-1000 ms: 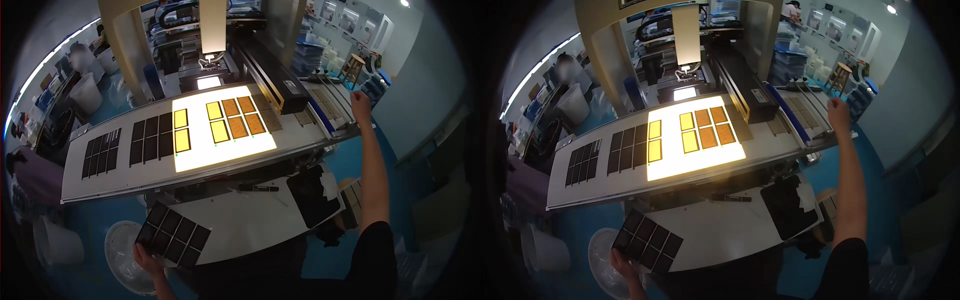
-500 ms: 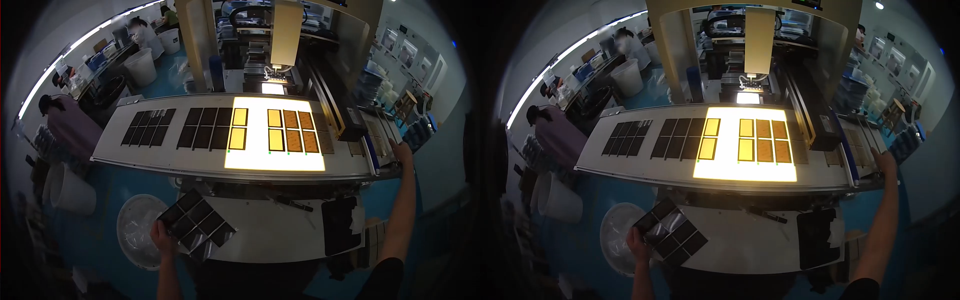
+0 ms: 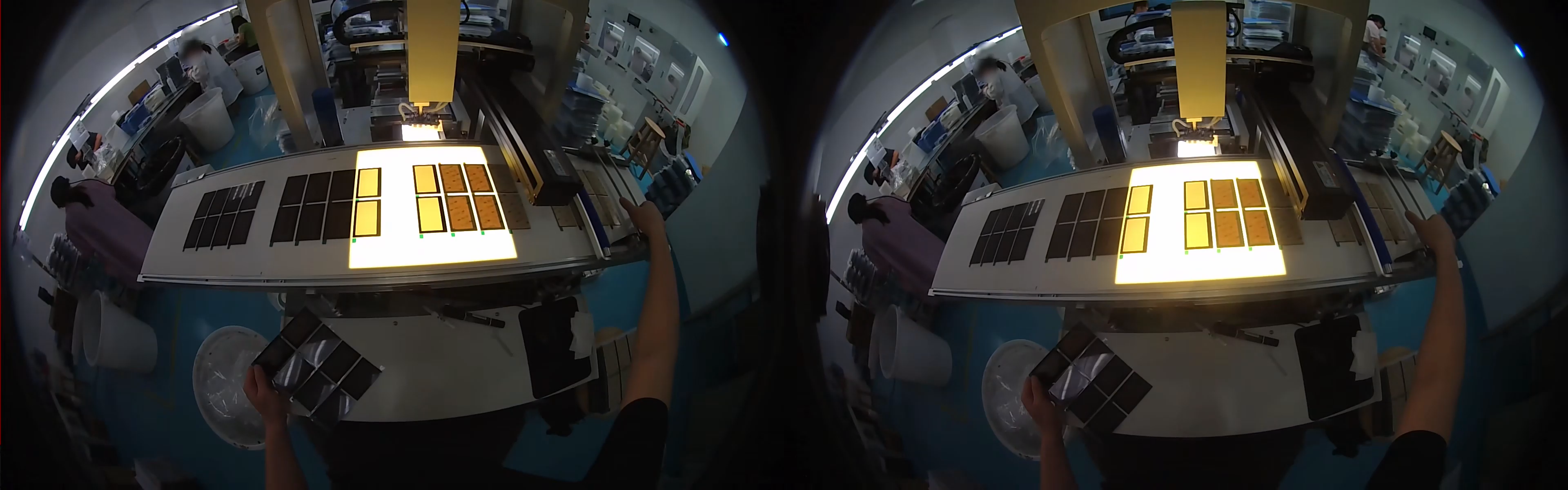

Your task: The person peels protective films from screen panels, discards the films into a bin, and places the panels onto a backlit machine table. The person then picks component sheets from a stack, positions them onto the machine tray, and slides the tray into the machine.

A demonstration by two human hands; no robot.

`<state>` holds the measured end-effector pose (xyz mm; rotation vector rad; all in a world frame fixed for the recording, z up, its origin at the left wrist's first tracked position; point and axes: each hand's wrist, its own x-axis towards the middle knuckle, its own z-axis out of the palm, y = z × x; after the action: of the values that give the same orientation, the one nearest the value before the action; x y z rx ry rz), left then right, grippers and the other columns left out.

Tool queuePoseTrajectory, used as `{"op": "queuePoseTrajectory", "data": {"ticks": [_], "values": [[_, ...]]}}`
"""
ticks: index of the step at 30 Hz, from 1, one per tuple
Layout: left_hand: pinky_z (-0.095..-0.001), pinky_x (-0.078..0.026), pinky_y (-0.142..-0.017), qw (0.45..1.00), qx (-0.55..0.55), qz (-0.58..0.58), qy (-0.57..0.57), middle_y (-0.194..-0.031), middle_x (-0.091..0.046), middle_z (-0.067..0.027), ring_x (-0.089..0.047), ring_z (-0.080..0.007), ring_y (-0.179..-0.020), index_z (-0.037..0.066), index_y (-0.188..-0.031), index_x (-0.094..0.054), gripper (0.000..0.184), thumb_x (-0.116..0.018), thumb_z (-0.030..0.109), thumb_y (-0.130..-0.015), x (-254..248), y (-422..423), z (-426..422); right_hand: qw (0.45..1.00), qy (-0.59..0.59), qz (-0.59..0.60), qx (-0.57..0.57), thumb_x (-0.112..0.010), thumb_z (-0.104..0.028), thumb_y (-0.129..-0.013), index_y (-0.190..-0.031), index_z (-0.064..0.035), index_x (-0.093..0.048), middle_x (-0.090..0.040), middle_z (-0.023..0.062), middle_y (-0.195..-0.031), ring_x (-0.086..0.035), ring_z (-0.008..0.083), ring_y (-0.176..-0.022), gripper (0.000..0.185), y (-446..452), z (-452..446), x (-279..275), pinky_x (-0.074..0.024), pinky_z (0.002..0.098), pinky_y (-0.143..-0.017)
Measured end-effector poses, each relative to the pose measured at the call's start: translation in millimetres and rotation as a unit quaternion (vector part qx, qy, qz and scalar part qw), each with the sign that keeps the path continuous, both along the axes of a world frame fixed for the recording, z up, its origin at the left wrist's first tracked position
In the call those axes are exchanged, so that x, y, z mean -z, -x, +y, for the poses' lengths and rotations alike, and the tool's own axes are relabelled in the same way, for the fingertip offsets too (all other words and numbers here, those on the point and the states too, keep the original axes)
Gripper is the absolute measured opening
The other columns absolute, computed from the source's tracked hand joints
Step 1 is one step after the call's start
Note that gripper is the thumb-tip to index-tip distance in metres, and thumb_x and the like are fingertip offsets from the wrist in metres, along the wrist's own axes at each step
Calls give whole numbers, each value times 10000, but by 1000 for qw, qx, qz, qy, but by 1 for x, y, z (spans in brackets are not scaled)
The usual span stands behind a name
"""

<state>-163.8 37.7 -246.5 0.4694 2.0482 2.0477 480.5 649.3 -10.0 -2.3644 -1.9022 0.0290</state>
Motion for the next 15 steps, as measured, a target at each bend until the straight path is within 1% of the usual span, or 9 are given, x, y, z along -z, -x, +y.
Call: {"op": "queuePoseTrajectory", "data": {"ticks": [1, 3, 6, 10, 12, 13, 15], "values": [[-299, -471, -757, 1000, 5, 9, 19, -897, -632, -30, -570, -108, -830, -10, -970, -631, 311, -492, 209, -1140, 7, 3, -5, 1000, -12, 2, 0, -630, -797, -870, -1226, 137, -689, -717, 334, -1200, -701, 446, -1159, 1002, -1, -2, 1, -529, 514, -995], [-299, -469, -752, 1000, 12, 4, 22, -889, -627, -26, -569, -105, -826, -7, -959, -628, 311, -501, 214, -1138, -2, 1, -3, 999, -38, 4, -6, -636, -804, -865, -1127, 158, -715, -734, 344, -1113, -721, 461, -1079, 1000, -1, -1, 4, -543, 522, -952], [-300, -469, -749, 999, 12, 3, 41, -888, -632, -24, -571, -102, -828, -5, -948, -630, 314, -518, 221, -1133, -4, 1, -5, 998, -57, 1, -17, -638, -816, -860, -1118, 163, -713, -738, 339, -1102, -724, 458, -1072, 1016, -11, 10, 13, -548, 522, -931], [-303, -469, -747, 999, 12, 12, 43, -901, -649, -28, -576, -101, -833, -8, -952, -646, 314, -538, 229, -1127, 19, 13, -15, 997, -77, -1, -17, -654, -820, -850, -1008, 133, -751, -747, 322, -980, -742, 448, -975, 971, -20, 18, 21, -551, 526, -867], [-302, -471, -750, 998, 1, 22, 60, -908, -654, -27, -578, -101, -835, -10, -965, -652, 312, -538, 230, -1128, 15, 10, -13, 998, -66, 1, -14, -660, -824, -845, -942, 119, -763, -745, 310, -906, -748, 442, -912, 953, -25, 23, 21, -550, 528, -833], [-301, -472, -752, 997, -4, 27, 68, -912, -656, -26, -578, -101, -836, -11, -972, -655, 311, -537, 230, -1128, 12, 9, -11, 996, -84, -3, -20, -660, -826, -843, -918, 117, -762, -742, 305, -882, -747, 440, -890, 951, -27, 25, 24, -549, 529, -824], [-298, -474, -751, 999, 6, 13, 41, -907, -652, -24, -578, -101, -834, -14, -977, -655, 310, -536, 229, -1129, 8, 7, -9, 992, -120, -11, -31, -660, -830, -840, -871, 112, -760, -734, 294, -834, -744, 436, -846, 948, -33, 31, 32, -547, 530, -805]]}}
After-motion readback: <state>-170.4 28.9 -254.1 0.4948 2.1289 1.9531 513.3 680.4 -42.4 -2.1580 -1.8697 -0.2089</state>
